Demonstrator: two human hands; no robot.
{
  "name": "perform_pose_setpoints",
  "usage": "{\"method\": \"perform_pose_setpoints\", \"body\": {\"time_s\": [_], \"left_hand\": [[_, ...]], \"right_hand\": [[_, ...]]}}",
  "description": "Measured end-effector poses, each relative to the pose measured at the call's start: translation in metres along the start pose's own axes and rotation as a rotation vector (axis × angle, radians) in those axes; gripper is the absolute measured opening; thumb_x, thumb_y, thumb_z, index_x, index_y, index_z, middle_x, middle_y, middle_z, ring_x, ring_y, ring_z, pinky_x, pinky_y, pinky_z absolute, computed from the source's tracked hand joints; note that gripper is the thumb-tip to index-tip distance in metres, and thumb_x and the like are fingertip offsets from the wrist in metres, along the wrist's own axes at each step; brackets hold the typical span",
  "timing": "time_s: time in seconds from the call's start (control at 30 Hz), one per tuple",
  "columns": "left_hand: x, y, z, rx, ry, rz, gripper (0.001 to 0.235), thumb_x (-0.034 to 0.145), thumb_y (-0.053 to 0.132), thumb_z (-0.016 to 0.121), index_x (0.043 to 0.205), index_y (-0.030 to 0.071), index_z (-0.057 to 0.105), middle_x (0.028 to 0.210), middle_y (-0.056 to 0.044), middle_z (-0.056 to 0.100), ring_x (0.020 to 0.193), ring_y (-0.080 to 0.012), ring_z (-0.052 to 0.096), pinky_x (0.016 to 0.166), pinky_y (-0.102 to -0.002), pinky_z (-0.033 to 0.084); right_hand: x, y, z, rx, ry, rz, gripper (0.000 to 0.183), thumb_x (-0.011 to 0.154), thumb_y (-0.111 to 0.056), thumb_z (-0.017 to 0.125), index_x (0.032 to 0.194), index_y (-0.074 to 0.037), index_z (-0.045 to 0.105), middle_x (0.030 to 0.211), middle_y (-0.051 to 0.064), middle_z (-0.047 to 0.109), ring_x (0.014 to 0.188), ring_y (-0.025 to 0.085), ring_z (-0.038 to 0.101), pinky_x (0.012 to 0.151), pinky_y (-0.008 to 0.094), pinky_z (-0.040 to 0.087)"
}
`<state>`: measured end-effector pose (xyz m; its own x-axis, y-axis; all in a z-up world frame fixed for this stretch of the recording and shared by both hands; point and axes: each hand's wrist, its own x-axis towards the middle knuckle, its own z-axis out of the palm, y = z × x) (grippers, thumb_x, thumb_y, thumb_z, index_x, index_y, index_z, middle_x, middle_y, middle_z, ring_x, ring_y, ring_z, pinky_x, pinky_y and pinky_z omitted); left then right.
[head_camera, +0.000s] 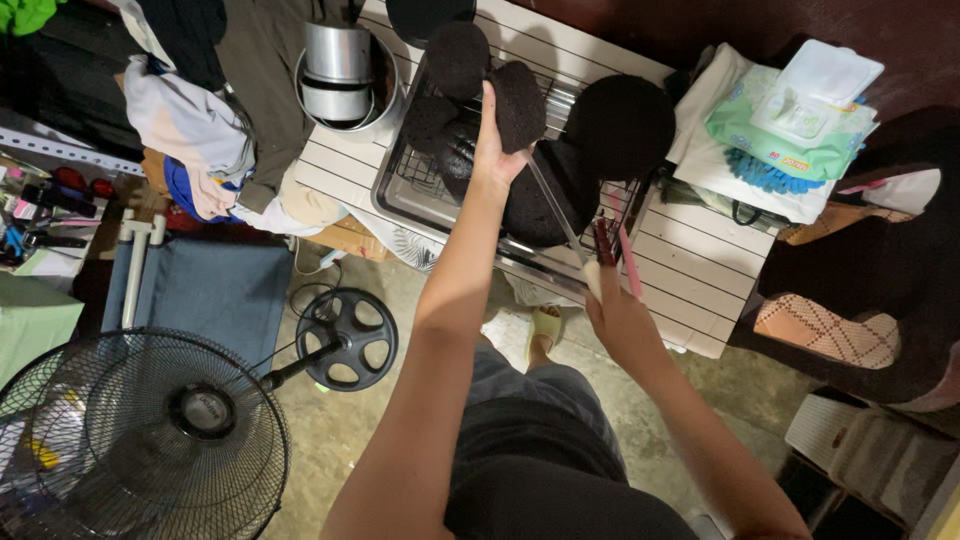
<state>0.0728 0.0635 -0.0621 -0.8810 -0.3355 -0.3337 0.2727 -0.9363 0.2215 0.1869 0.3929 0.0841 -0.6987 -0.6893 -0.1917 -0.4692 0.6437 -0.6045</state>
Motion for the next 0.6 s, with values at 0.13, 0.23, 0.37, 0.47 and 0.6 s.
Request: {"method": "perform_pose_setpoints", "body": {"time_s": [0.13, 0.23, 0.37, 0.47, 0.6], "left_hand": [[0.0, 0.001, -0.004, -0.01, -0.015, -0.007, 0.06, 0.084, 0.06, 0.076, 0.118, 0.011, 0.07, 0.11, -0.006, 0.073, 0.094, -0.022, 0.07, 0.076, -0.036, 0.059], [-0.004, -0.002, -0.009, -0.042, 0.014, -0.013, 0.059, 0.083, 0.057, 0.076, 0.119, 0.011, 0.069, 0.112, -0.006, 0.073, 0.098, -0.022, 0.071, 0.081, -0.036, 0.061], [-0.002, -0.008, -0.007, -0.056, 0.01, 0.005, 0.058, 0.086, 0.059, 0.075, 0.119, 0.011, 0.07, 0.112, -0.005, 0.073, 0.096, -0.0216, 0.071, 0.077, -0.034, 0.059], [-0.007, -0.008, -0.006, -0.091, 0.007, 0.022, 0.058, 0.088, 0.058, 0.073, 0.121, 0.011, 0.069, 0.118, -0.006, 0.072, 0.103, -0.0225, 0.07, 0.086, -0.035, 0.06], [-0.012, -0.004, 0.006, -0.098, -0.089, 0.055, 0.063, 0.088, 0.06, 0.07, 0.126, 0.01, 0.066, 0.125, -0.007, 0.069, 0.111, -0.0241, 0.068, 0.095, -0.038, 0.058]], "right_hand": [[-0.007, 0.009, -0.002, -0.026, -0.056, 0.041, 0.056, 0.101, -0.025, 0.055, 0.147, -0.003, 0.031, 0.075, 0.03, 0.068, 0.068, 0.049, 0.067, 0.061, 0.058, 0.052], [-0.011, 0.017, -0.002, -0.022, -0.078, 0.044, 0.046, 0.102, -0.024, 0.054, 0.139, -0.003, 0.037, 0.077, 0.028, 0.068, 0.069, 0.047, 0.068, 0.06, 0.058, 0.053], [-0.01, 0.022, 0.002, -0.064, -0.038, -0.024, 0.058, 0.099, -0.024, 0.054, 0.147, 0.0, 0.03, 0.074, 0.03, 0.067, 0.065, 0.049, 0.067, 0.059, 0.059, 0.052], [-0.009, 0.023, 0.003, -0.066, -0.016, -0.049, 0.061, 0.098, -0.024, 0.055, 0.148, 0.001, 0.03, 0.074, 0.03, 0.067, 0.064, 0.049, 0.066, 0.057, 0.059, 0.052], [-0.006, 0.021, -0.004, 0.018, -0.079, 0.038, 0.054, 0.101, -0.027, 0.053, 0.146, -0.004, 0.034, 0.07, 0.027, 0.066, 0.064, 0.047, 0.066, 0.058, 0.057, 0.052]]}}
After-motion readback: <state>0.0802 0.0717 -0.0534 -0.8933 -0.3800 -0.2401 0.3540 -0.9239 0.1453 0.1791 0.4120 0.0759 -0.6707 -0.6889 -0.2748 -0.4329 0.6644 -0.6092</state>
